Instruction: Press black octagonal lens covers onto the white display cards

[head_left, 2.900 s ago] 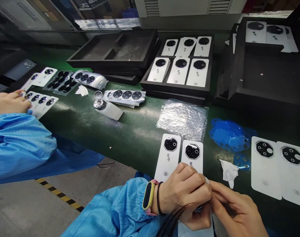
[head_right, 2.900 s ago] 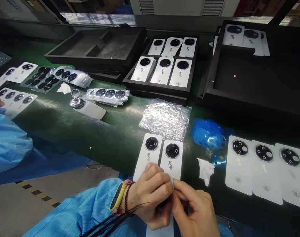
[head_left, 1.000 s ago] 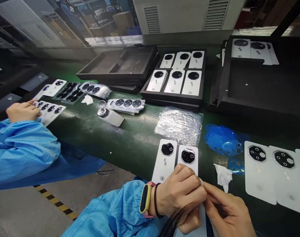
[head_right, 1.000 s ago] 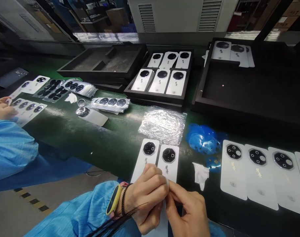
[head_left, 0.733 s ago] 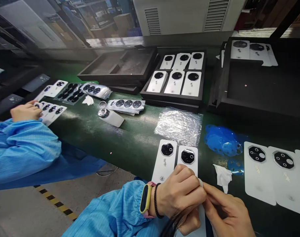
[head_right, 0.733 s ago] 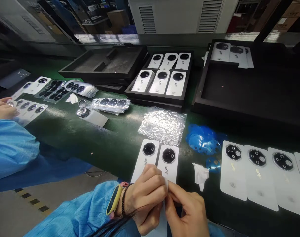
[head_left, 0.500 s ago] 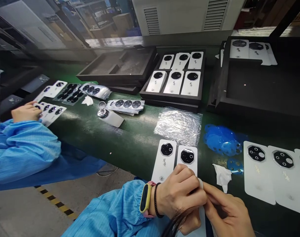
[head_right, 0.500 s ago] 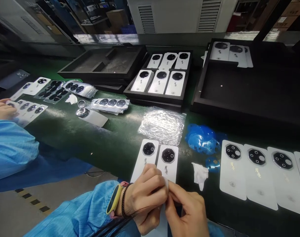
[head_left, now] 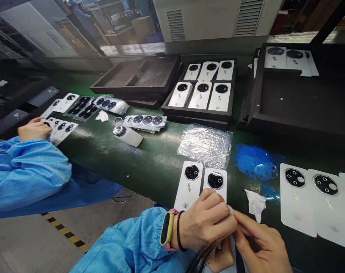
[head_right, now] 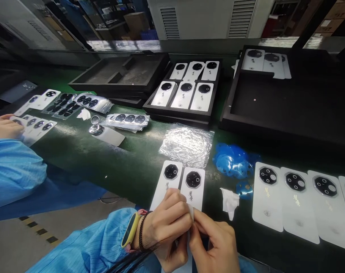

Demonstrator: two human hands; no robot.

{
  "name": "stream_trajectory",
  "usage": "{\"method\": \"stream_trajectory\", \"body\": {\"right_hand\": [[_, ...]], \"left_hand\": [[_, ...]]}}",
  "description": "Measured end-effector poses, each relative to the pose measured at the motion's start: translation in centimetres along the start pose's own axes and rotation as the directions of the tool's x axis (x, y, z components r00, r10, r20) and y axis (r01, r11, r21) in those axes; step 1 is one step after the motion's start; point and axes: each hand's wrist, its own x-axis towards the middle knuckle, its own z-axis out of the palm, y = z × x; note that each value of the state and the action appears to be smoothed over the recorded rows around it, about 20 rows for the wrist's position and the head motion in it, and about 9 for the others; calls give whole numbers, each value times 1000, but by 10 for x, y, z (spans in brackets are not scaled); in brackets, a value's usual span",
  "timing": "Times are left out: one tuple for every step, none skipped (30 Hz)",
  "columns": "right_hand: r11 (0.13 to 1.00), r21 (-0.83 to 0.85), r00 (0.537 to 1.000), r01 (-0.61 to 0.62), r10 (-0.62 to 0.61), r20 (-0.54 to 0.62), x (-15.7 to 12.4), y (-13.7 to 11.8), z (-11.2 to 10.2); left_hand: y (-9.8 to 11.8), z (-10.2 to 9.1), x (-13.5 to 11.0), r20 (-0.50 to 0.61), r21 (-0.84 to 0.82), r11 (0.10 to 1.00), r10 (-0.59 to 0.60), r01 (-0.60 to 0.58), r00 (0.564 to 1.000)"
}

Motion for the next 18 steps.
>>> {"method": "stream_trajectory", "body": {"right_hand": [[1000, -5, 1000, 0, 0, 2, 0, 0, 0], [1000, -12, 1000, 4, -4, 4, 0, 0, 0], [1000, -22, 1000, 14, -15, -4, 0, 0, 0], [999, -36, 999, 30, -31, -21, 0, 0, 0], [998, -49, 998, 49, -51, -43, 0, 1, 0], [996, -59, 995, 67, -71, -63, 0, 1, 1], [995, -65, 994, 82, -86, -74, 0, 0, 1], [993, -63, 992, 96, -100, -76, 1, 0, 1], [993, -59, 992, 104, -108, -73, 1, 0, 0], [993, -53, 992, 108, -111, -65, 2, -1, 0], [992, -49, 991, 113, -116, -59, 3, -1, 0], [992, -46, 991, 116, -119, -57, 3, -2, 0], [992, -45, 991, 117, -119, -54, 4, -2, 0], [992, -46, 992, 114, -117, -53, 4, -2, 0], [993, -45, 992, 112, -114, -51, 4, -2, 0], [993, -43, 993, 110, -112, -48, 4, -1, -1], [994, -39, 994, 101, -102, -43, 4, 0, -1], [996, -33, 996, 83, -85, -37, 3, 1, -1]], "left_hand": [[-1, 0, 0, -7, 5, 1000, 18, -18, 1000], [-1, 1, 0, -15, 10, 999, 38, -38, 999], [-2, 1, 0, -24, 12, 999, 53, -52, 998], [-3, 2, 0, -36, 12, 998, 65, -64, 997], [-4, 3, 0, -50, 12, 997, 74, -73, 996], [-5, 3, 0, -62, 12, 997, 80, -79, 995], [-5, 4, 0, -71, 12, 997, 82, -82, 994], [-5, 4, -1, -73, 12, 997, 82, -81, 994], [-5, 5, -1, -73, 15, 997, 81, -81, 994], [-5, 5, -1, -68, 17, 997, 79, -78, 995], [-4, 5, -1, -61, 18, 997, 74, -73, 995], [-4, 5, -1, -56, 20, 997, 72, -71, 996], [-4, 5, -1, -53, 20, 997, 69, -68, 996], [-3, 5, -2, -51, 17, 998, 66, -65, 997], [-3, 5, -2, -50, 11, 998, 62, -62, 997], [-3, 4, -2, -50, 1, 998, 58, -58, 997], [-3, 4, -2, -54, -12, 998, 58, -59, 997], [-4, 4, -2, -57, -27, 998, 58, -60, 997]]}}
